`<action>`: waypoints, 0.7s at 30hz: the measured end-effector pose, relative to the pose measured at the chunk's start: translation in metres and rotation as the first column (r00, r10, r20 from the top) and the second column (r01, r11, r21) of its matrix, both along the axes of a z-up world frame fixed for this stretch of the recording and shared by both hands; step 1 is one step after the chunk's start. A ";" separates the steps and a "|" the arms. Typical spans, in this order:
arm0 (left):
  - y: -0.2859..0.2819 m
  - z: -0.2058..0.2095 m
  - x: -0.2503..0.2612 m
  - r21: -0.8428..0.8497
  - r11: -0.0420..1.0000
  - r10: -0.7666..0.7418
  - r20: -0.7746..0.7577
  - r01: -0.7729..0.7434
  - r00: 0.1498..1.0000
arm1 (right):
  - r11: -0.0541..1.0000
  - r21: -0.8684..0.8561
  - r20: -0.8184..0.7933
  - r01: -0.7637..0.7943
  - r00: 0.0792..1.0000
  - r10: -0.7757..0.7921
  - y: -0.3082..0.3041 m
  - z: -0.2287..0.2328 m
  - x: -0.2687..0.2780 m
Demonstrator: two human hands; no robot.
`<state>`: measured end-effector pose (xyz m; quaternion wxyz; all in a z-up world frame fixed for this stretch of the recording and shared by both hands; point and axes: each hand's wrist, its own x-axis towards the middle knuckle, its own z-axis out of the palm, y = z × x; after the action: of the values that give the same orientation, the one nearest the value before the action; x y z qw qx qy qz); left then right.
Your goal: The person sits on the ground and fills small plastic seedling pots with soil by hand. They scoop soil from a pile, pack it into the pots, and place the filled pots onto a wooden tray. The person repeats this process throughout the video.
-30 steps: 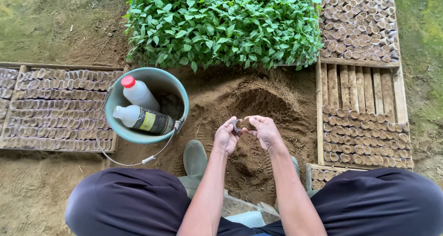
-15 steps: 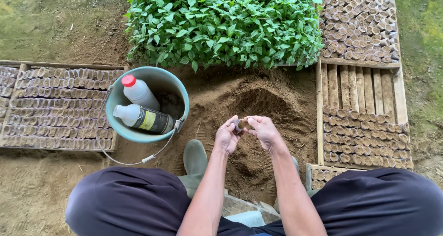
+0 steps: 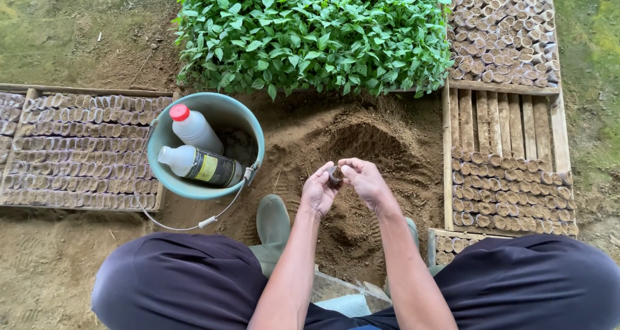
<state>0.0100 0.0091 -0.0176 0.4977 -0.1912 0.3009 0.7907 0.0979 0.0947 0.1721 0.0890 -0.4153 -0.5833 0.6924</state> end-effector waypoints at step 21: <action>0.009 -0.058 -0.014 0.058 0.963 0.228 0.342 -0.263 0.912 | 0.737 0.625 0.284 -0.257 0.954 0.091 0.015 -0.090 0.014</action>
<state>-0.0040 0.0179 -0.0753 0.4470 -0.3320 0.1452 0.8178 0.1119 0.1096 0.0819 0.0936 -0.3797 -0.8312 0.3951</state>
